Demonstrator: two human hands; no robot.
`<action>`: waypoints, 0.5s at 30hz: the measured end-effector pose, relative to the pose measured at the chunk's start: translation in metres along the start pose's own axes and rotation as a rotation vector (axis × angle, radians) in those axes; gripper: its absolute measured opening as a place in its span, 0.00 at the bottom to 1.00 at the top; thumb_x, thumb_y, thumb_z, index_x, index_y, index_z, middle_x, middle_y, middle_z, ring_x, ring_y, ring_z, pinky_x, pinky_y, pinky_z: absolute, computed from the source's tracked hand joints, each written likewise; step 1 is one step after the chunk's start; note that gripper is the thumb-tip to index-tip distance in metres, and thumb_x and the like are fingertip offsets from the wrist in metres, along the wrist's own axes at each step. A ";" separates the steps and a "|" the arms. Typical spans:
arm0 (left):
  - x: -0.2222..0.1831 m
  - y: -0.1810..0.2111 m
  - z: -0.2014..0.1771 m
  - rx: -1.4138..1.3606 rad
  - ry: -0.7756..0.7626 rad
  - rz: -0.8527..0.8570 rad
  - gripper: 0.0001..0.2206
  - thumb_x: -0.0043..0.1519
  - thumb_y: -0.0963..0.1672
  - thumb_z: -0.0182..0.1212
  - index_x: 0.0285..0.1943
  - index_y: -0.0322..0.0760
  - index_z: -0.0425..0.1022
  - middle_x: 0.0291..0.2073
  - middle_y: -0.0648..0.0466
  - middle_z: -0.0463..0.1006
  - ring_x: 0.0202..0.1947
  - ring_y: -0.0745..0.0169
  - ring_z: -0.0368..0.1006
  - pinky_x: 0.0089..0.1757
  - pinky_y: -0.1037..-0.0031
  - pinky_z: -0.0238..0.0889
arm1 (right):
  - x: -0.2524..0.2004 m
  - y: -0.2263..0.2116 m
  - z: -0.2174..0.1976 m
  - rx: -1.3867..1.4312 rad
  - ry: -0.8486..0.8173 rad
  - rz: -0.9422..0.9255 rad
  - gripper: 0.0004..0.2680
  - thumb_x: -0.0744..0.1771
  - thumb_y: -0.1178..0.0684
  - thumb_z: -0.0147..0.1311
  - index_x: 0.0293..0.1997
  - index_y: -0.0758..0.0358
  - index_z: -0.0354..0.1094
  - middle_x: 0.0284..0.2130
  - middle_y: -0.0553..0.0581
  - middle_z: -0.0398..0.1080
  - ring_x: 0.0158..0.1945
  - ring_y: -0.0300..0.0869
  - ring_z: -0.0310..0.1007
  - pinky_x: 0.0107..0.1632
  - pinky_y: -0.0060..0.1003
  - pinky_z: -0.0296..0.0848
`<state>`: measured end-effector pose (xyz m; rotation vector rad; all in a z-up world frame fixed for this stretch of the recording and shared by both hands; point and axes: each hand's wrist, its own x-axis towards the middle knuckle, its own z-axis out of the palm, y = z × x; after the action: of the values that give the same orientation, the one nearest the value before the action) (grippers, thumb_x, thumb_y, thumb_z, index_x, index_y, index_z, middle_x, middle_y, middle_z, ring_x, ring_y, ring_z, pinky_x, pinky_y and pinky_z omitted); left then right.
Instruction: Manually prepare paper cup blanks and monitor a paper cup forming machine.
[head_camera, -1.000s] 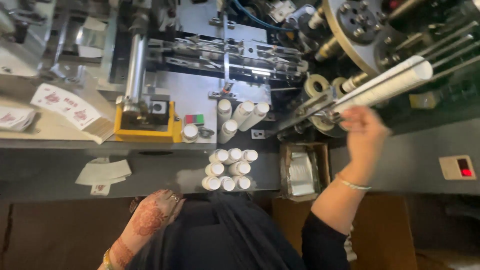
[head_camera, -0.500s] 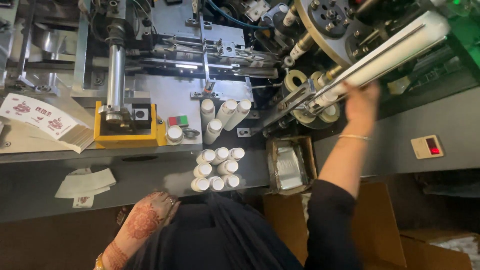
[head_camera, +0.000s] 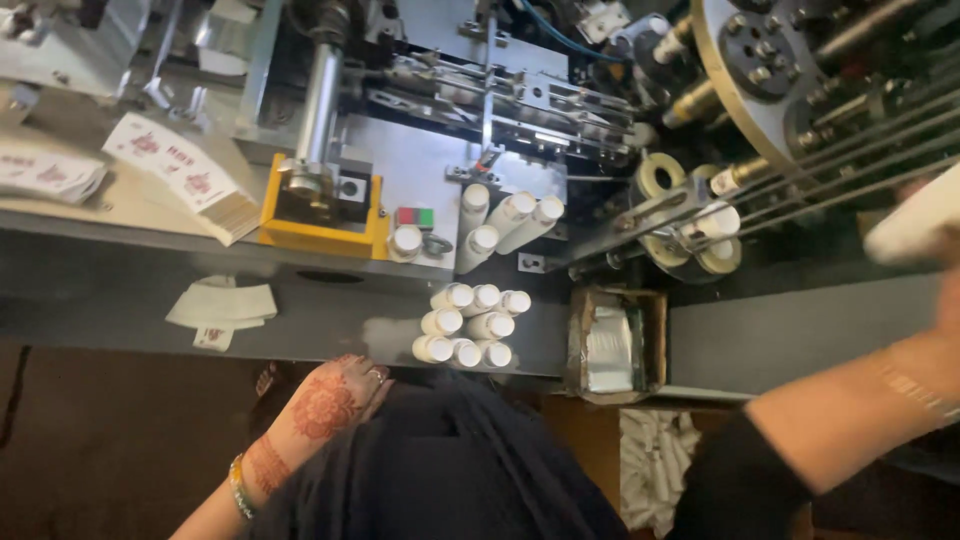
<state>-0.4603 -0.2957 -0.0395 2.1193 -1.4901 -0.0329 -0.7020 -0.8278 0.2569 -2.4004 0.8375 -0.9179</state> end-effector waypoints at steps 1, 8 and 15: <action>0.001 0.002 -0.005 0.001 0.006 -0.015 0.06 0.54 0.44 0.61 0.33 0.36 0.78 0.31 0.48 0.80 0.37 0.46 0.76 0.41 0.60 0.70 | -0.014 0.000 0.015 -0.088 -0.015 -0.011 0.21 0.64 0.52 0.71 0.57 0.73 0.67 0.48 0.64 0.74 0.49 0.47 0.76 0.51 0.43 0.74; 0.011 0.009 -0.016 -0.017 -0.080 -0.026 0.06 0.58 0.44 0.60 0.31 0.38 0.77 0.29 0.49 0.78 0.37 0.47 0.75 0.42 0.60 0.69 | -0.071 0.042 0.117 -0.160 -0.513 0.132 0.23 0.58 0.53 0.70 0.58 0.63 0.72 0.48 0.60 0.78 0.48 0.48 0.78 0.49 0.42 0.76; 0.016 0.014 -0.009 -0.027 -0.175 -0.028 0.08 0.61 0.45 0.59 0.32 0.36 0.76 0.29 0.47 0.77 0.37 0.47 0.75 0.43 0.60 0.69 | -0.072 0.041 0.267 -0.456 -0.872 0.116 0.21 0.58 0.45 0.71 0.53 0.59 0.76 0.49 0.63 0.75 0.53 0.56 0.76 0.57 0.48 0.72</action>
<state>-0.4629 -0.3088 -0.0212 2.1619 -1.5489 -0.2529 -0.5719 -0.7618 0.0185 -2.6823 0.8514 0.4301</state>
